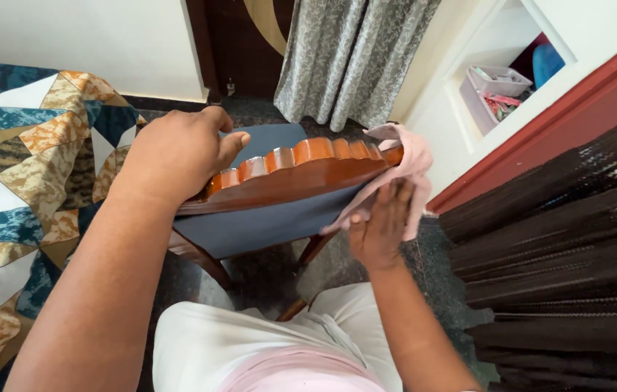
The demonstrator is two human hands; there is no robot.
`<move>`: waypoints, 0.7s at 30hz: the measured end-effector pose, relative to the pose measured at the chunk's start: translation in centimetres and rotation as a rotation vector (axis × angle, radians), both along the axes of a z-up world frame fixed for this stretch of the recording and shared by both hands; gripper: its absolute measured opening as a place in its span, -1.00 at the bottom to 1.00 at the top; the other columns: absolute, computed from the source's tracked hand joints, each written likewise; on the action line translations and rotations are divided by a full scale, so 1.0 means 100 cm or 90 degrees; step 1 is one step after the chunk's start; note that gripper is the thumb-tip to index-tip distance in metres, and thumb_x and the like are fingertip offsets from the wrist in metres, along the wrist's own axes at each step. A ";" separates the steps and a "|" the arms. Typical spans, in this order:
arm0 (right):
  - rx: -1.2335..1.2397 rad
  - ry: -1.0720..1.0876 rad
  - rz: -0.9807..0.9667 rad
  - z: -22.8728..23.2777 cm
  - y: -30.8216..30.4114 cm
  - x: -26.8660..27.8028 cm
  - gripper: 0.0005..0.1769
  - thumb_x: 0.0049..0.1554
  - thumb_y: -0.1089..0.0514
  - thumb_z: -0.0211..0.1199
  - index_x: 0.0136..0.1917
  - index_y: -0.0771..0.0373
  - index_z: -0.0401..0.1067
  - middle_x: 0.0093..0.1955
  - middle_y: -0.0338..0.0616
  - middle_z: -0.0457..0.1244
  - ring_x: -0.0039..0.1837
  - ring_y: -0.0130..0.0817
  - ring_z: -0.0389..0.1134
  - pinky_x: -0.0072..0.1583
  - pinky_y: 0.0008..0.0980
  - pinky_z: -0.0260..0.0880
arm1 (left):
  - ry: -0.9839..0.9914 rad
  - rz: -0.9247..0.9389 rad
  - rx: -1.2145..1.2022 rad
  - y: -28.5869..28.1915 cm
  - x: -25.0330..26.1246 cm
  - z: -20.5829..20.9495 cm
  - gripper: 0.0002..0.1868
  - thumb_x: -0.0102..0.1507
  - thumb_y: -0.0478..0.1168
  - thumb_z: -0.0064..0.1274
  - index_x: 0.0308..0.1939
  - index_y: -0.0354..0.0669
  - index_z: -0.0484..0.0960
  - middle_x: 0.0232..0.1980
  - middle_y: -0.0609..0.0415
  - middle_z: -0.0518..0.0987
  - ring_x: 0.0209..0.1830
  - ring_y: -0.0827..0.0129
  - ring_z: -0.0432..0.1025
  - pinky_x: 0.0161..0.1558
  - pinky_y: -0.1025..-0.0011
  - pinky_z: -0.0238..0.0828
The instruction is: The person wipes the wooden backrest and frame of a dining chair using a pink cloth. They clean the top edge, sides, and the decorative center piece of the chair back, then wipe the blue upholstered seat.
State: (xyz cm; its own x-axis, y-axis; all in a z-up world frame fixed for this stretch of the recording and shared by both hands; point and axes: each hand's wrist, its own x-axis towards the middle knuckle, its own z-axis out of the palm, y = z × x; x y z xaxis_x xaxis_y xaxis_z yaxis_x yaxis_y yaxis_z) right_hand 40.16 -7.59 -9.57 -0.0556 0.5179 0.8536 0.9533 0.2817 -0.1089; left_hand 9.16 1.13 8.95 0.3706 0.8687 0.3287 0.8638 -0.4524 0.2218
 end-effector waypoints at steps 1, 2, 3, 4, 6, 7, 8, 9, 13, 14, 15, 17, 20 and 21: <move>0.010 -0.006 -0.015 0.007 0.001 0.003 -0.22 0.41 -0.20 -0.26 0.61 0.45 -0.08 0.61 0.35 -0.03 0.66 0.52 -0.15 0.61 0.29 -0.20 | 0.005 -0.003 -0.001 0.000 0.000 -0.001 -0.55 0.36 0.18 0.02 -0.13 -0.14 0.68 -0.35 -0.14 0.66 -0.27 -0.09 0.56 -0.19 0.02 0.48; 0.029 -0.019 -0.012 0.018 0.002 0.008 -0.26 0.44 -0.19 -0.28 0.59 0.45 -0.02 0.59 0.35 0.02 0.65 0.52 -0.11 0.61 0.29 -0.15 | -0.001 -0.013 0.017 0.000 0.000 -0.002 -0.55 0.36 0.18 0.02 -0.12 -0.15 0.68 -0.35 -0.15 0.66 -0.27 -0.09 0.55 -0.19 0.02 0.48; 0.048 -0.032 -0.008 0.033 0.005 0.011 -0.30 0.47 -0.17 -0.29 0.57 0.46 0.03 0.56 0.35 0.07 0.64 0.53 -0.07 0.62 0.28 -0.11 | -0.007 -0.022 0.034 0.000 0.000 -0.003 -0.54 0.35 0.17 0.03 -0.11 -0.16 0.68 -0.34 -0.15 0.66 -0.27 -0.10 0.55 -0.19 0.02 0.48; 0.074 -0.048 -0.002 0.051 0.011 0.012 -0.33 0.51 -0.16 -0.31 0.56 0.46 0.09 0.53 0.35 0.11 0.62 0.54 -0.03 0.62 0.27 -0.06 | -0.016 -0.029 0.058 0.001 0.000 -0.001 -0.54 0.35 0.17 0.04 -0.10 -0.17 0.68 -0.34 -0.16 0.66 -0.27 -0.11 0.55 -0.19 0.02 0.48; 0.019 -0.025 0.074 0.094 0.005 0.017 -0.33 0.47 -0.22 -0.30 0.39 0.36 0.30 0.38 0.20 0.26 0.51 0.35 0.16 0.56 0.17 0.09 | 0.007 0.012 -0.008 0.001 0.001 0.002 -0.55 0.35 0.17 0.02 -0.10 -0.14 0.67 -0.35 -0.16 0.66 -0.27 -0.11 0.55 -0.19 0.02 0.47; -0.009 -0.014 0.113 0.115 0.004 0.019 -0.31 0.45 -0.26 -0.30 0.31 0.31 0.41 0.30 0.12 0.34 0.45 0.26 0.26 0.52 0.12 0.17 | 0.018 0.033 -0.042 0.000 0.002 0.003 -0.56 0.34 0.17 0.01 -0.09 -0.13 0.67 -0.35 -0.16 0.66 -0.28 -0.11 0.55 -0.19 0.01 0.47; -0.047 -0.042 0.138 0.131 0.005 0.019 -0.27 0.42 -0.33 -0.28 0.24 0.31 0.45 0.24 0.10 0.35 0.40 0.21 0.29 0.48 0.08 0.21 | 0.017 0.028 -0.036 -0.001 0.002 0.003 -0.55 0.34 0.17 0.01 -0.09 -0.13 0.68 -0.34 -0.16 0.66 -0.27 -0.11 0.55 -0.18 0.01 0.48; -0.084 -0.069 0.164 0.144 0.008 0.019 -0.22 0.39 -0.40 -0.25 0.17 0.30 0.48 0.18 0.07 0.37 0.34 0.17 0.33 0.43 0.04 0.25 | 0.016 0.024 -0.031 -0.001 0.002 0.003 -0.55 0.34 0.18 0.01 -0.09 -0.12 0.68 -0.33 -0.16 0.67 -0.26 -0.11 0.55 -0.17 0.01 0.48; -0.213 -0.158 0.211 0.169 0.028 0.033 -0.07 0.19 -0.61 -0.15 0.02 0.27 0.56 0.02 0.03 0.38 0.12 0.09 0.40 0.20 -0.07 0.36 | 0.023 0.021 -0.012 -0.001 0.004 0.004 -0.55 0.34 0.19 0.01 -0.09 -0.11 0.68 -0.30 -0.14 0.67 -0.24 -0.11 0.55 -0.17 0.00 0.47; -0.217 -0.114 0.223 0.164 0.031 0.038 -0.07 0.20 -0.60 -0.17 0.00 0.28 0.57 0.00 0.01 0.39 0.09 0.06 0.41 0.15 -0.10 0.37 | 0.019 0.029 -0.026 -0.002 0.005 0.004 -0.55 0.34 0.19 0.01 -0.08 -0.10 0.68 -0.29 -0.14 0.67 -0.24 -0.11 0.55 -0.16 0.00 0.47; -0.221 -0.070 0.235 0.156 0.034 0.045 -0.07 0.21 -0.59 -0.18 -0.02 0.28 0.57 -0.02 -0.01 0.40 0.06 0.04 0.42 0.11 -0.13 0.38 | 0.015 0.038 -0.039 -0.004 0.004 0.005 -0.55 0.33 0.20 0.01 -0.07 -0.09 0.68 -0.29 -0.14 0.68 -0.23 -0.11 0.55 -0.16 0.00 0.47; -0.199 0.134 0.323 0.129 0.043 0.065 -0.08 0.28 -0.55 -0.19 -0.02 0.32 0.56 -0.02 -0.01 0.39 0.02 -0.05 0.40 0.08 -0.19 0.38 | 0.015 0.052 -0.059 -0.006 0.005 0.009 -0.55 0.33 0.20 0.01 -0.05 -0.07 0.68 -0.28 -0.13 0.68 -0.22 -0.10 0.55 -0.15 0.01 0.48; -0.103 0.572 0.462 0.044 0.070 0.083 -0.14 0.37 -0.48 -0.22 0.14 0.38 0.45 0.13 0.03 0.31 0.13 -0.19 0.32 0.23 -0.23 0.31 | 0.023 0.062 -0.082 -0.006 0.005 0.012 -0.55 0.33 0.20 0.00 -0.04 -0.06 0.68 -0.26 -0.12 0.68 -0.19 -0.09 0.56 -0.12 0.01 0.48; -0.057 0.690 0.451 0.008 0.083 0.085 -0.15 0.35 -0.46 -0.26 0.27 0.36 0.38 0.25 0.04 0.28 0.26 -0.19 0.31 0.34 -0.21 0.28 | 0.026 0.060 -0.090 -0.005 0.005 0.012 -0.55 0.33 0.21 0.00 -0.04 -0.06 0.68 -0.25 -0.12 0.69 -0.18 -0.08 0.56 -0.11 0.01 0.48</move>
State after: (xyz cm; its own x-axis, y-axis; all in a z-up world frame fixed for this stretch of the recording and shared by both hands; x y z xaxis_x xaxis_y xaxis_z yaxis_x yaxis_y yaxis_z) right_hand 48.68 0.69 -8.75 0.3540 0.7170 0.6005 0.0162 0.6373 -0.7704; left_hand 9.70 0.63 10.17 0.2951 0.9368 0.1879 0.9106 -0.3353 0.2417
